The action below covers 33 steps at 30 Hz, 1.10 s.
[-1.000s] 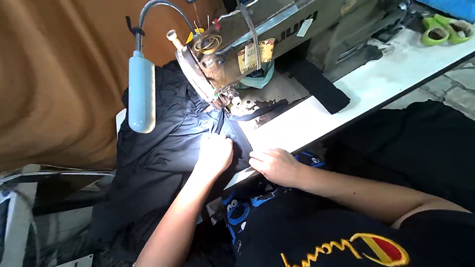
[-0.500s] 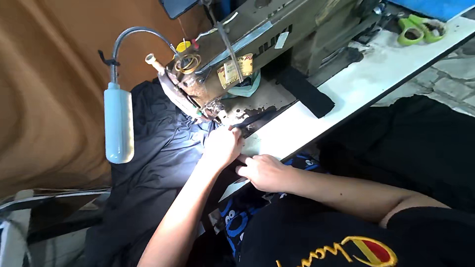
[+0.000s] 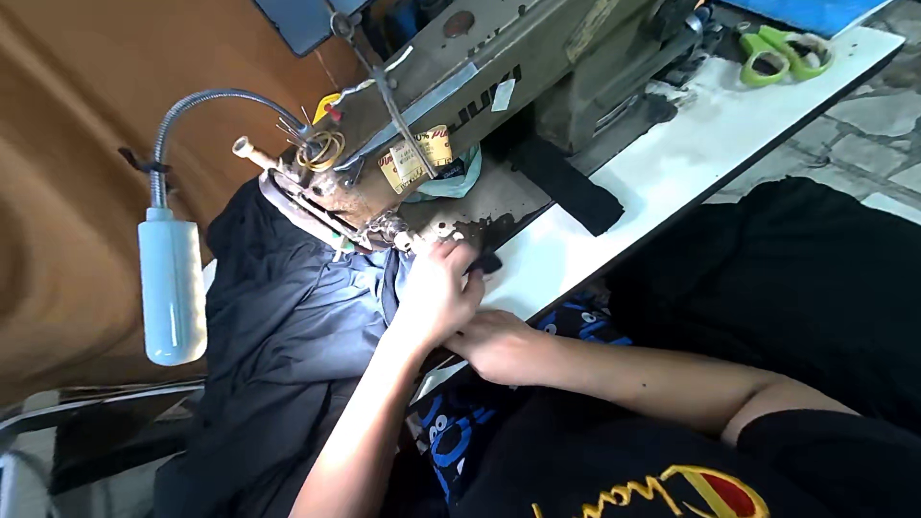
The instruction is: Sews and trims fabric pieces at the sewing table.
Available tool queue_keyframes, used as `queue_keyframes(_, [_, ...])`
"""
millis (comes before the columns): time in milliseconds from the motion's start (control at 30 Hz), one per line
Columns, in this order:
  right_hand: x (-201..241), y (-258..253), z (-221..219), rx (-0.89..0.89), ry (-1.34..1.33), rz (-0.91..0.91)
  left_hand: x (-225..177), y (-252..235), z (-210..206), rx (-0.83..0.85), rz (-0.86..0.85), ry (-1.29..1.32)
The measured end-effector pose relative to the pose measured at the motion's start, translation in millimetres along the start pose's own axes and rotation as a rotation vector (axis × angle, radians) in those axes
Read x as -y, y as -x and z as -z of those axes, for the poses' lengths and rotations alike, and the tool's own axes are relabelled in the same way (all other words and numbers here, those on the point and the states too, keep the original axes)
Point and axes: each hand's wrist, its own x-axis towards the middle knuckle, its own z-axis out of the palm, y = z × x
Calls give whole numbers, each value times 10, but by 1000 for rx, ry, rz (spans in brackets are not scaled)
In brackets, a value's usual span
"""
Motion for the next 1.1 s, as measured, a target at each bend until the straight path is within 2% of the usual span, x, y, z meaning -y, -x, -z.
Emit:
queue_keyframes(100, [30, 41, 96, 113, 10, -52, 56, 614, 71, -83, -1, 32])
queue_keyframes(167, [79, 27, 207, 294, 24, -122, 107, 903, -30, -90, 62, 58])
queue_keyframes(267, [57, 55, 155, 260, 68, -96, 186, 1112, -174, -110, 130, 209])
queue_keyframes(367, [11, 84, 86, 159, 67, -54, 215, 1118, -52, -185, 171, 351])
queue_keyframes(467, [-30, 98, 10, 85, 133, 7, 331, 1009, 68, -231, 228, 157])
queue_keyframes(567, [-63, 126, -78, -7, 173, 60, 487, 903, -63, -140, 212, -24])
queue_keyframes(667, [-35, 149, -84, -31, 231, 61, 601, 897, -264, -65, 211, -64])
queue_keyframes(900, [-27, 174, -164, -141, 336, 122, 495, 826, -323, -187, 275, -37])
queue_keyframes(1033, [41, 171, -156, -110, 394, 89, 492, 677, -307, -168, 295, -124])
queue_keyframes(1100, [130, 172, -108, -3, 419, 24, 510, 689, -314, -121, 254, -132])
